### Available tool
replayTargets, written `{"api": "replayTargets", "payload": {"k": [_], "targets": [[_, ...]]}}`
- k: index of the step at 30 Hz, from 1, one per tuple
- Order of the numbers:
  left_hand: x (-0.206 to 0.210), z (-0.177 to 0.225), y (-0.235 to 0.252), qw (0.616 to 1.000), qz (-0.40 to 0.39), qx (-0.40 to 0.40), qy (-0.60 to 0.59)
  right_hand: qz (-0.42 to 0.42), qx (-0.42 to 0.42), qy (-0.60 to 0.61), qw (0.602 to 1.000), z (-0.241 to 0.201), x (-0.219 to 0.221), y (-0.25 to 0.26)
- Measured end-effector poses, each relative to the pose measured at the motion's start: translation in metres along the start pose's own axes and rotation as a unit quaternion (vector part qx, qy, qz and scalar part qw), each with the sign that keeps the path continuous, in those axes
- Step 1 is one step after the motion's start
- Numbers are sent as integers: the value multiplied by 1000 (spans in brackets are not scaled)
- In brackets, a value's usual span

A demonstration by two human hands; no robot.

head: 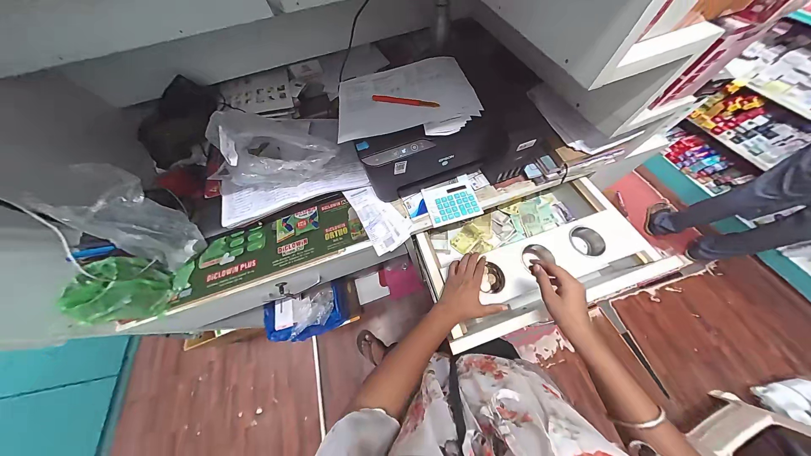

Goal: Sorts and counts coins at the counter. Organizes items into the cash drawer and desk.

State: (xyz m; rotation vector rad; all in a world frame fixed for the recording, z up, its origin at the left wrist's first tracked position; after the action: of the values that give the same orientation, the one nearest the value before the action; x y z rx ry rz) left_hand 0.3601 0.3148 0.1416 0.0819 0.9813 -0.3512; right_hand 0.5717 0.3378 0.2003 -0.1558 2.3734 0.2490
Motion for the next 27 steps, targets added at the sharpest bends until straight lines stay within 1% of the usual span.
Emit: {"api": "replayTargets", "payload": {"k": [2, 4, 6, 7, 8, 10, 11, 12, 13, 15, 17, 20, 21, 22, 24, 25, 27], "targets": [[-2, -2, -8, 1000, 3, 2, -21, 28, -66, -28, 997, -3, 11, -19], [-12, -6, -20, 998, 24, -8, -58, 23, -109, -43, 993, -7, 27, -31], [-27, -14, -40, 991, 88, -10, -101, 28, -136, -58, 989, -4, 48, -37], [-36, -22, -52, 981, 153, 5, -121, 31, -139, -73, 987, -3, 57, -37], [-47, -32, -64, 962, 242, 31, -125, 34, -140, -93, 985, -3, 63, -35], [-81, -64, -89, 910, 403, 66, -72, 49, -158, -115, 980, -9, 69, -30], [-103, -85, -100, 884, 462, 56, -42, 52, -170, -118, 977, -10, 71, -27], [-125, -106, -110, 863, 504, 25, -25, 49, -182, -118, 975, -10, 72, -24], [-149, -125, -120, 848, 529, -24, -24, 42, -189, -116, 974, -8, 73, -20], [-197, -159, -137, 827, 544, -132, -44, 36, -197, -123, 972, -7, 77, -13], [-240, -187, -146, 811, 537, -211, -91, 34, -197, -125, 972, -9, 79, -2], [-287, -215, -145, 766, 553, -273, -181, 42, -194, -125, 972, -15, 87, 16], [-297, -224, -142, 762, 549, -289, -183, 49, -192, -129, 972, -16, 91, 23], [-307, -231, -138, 769, 539, -301, -166, 58, -188, -132, 971, -17, 94, 30], [-325, -246, -124, 792, 516, -312, -97, 86, -178, -137, 971, -21, 102, 47], [-334, -254, -117, 802, 509, -307, -65, 106, -172, -135, 970, -24, 107, 54], [-353, -275, -107, 811, 517, -271, -34, 146, -179, -108, 967, -41, 119, 65]]}}
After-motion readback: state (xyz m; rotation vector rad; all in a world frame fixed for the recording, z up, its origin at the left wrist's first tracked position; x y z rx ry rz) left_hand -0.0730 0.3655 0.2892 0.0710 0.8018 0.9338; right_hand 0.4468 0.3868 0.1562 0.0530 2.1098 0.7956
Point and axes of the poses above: each hand's wrist, its own y-axis towards the middle knuckle, its own x-axis out of the palm, z = x × y, the point moved 1 cm from there along y, towards the middle knuckle, and after that the axes turned 3 degrees about -z, right-handed, at the moved point
